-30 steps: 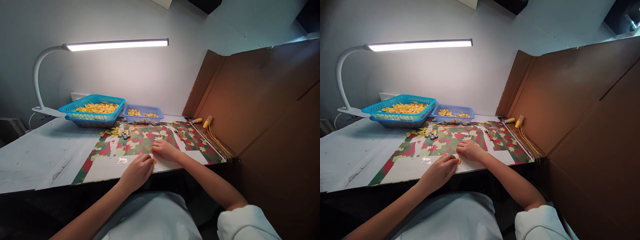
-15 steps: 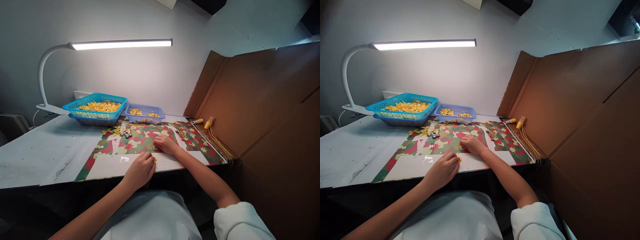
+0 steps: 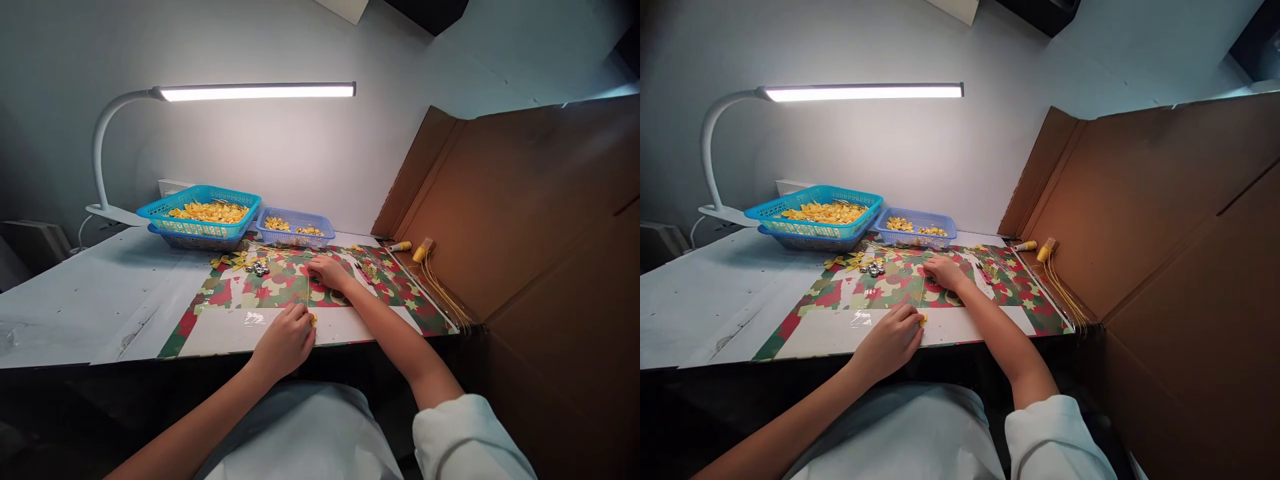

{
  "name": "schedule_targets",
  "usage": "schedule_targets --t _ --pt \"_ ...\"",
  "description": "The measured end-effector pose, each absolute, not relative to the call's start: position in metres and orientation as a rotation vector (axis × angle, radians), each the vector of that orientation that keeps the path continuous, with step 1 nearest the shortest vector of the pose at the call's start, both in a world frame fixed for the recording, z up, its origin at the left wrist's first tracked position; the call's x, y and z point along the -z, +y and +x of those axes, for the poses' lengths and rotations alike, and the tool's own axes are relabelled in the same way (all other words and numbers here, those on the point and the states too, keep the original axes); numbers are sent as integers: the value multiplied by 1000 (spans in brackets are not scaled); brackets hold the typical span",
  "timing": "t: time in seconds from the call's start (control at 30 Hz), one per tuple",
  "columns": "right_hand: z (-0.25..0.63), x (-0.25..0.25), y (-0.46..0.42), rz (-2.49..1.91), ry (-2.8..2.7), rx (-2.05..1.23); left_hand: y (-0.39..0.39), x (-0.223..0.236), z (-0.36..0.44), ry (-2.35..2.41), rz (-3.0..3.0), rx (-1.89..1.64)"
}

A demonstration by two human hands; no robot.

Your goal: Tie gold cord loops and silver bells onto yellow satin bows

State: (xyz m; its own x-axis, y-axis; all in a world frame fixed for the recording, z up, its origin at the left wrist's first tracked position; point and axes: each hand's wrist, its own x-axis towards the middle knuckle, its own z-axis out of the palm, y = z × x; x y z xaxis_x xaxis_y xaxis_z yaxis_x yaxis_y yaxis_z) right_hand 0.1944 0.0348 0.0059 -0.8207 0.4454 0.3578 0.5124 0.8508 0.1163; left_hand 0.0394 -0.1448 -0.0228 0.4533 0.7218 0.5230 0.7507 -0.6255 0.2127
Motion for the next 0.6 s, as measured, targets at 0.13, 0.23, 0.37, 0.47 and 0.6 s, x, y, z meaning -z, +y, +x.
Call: schedule_targets --t 0.13,0.23,0.37,0.47,0.6 --pt "191 -9 33 -802 -2708 262 -147 21 40 -1397 -2600 957" --pt "188 -17 28 -941 -2660 123 -147 22 41 -1450 -2558 991" --pt "170 -33 22 -1127 -2556 -1 -147 25 42 -1474 -2520 1023" --pt "146 -46 25 -1287 -2543 -14 -147 26 42 -1483 -2502 1046" --pt "113 -50 41 -1588 -2550 -87 -148 24 43 -1491 -2507 1053"
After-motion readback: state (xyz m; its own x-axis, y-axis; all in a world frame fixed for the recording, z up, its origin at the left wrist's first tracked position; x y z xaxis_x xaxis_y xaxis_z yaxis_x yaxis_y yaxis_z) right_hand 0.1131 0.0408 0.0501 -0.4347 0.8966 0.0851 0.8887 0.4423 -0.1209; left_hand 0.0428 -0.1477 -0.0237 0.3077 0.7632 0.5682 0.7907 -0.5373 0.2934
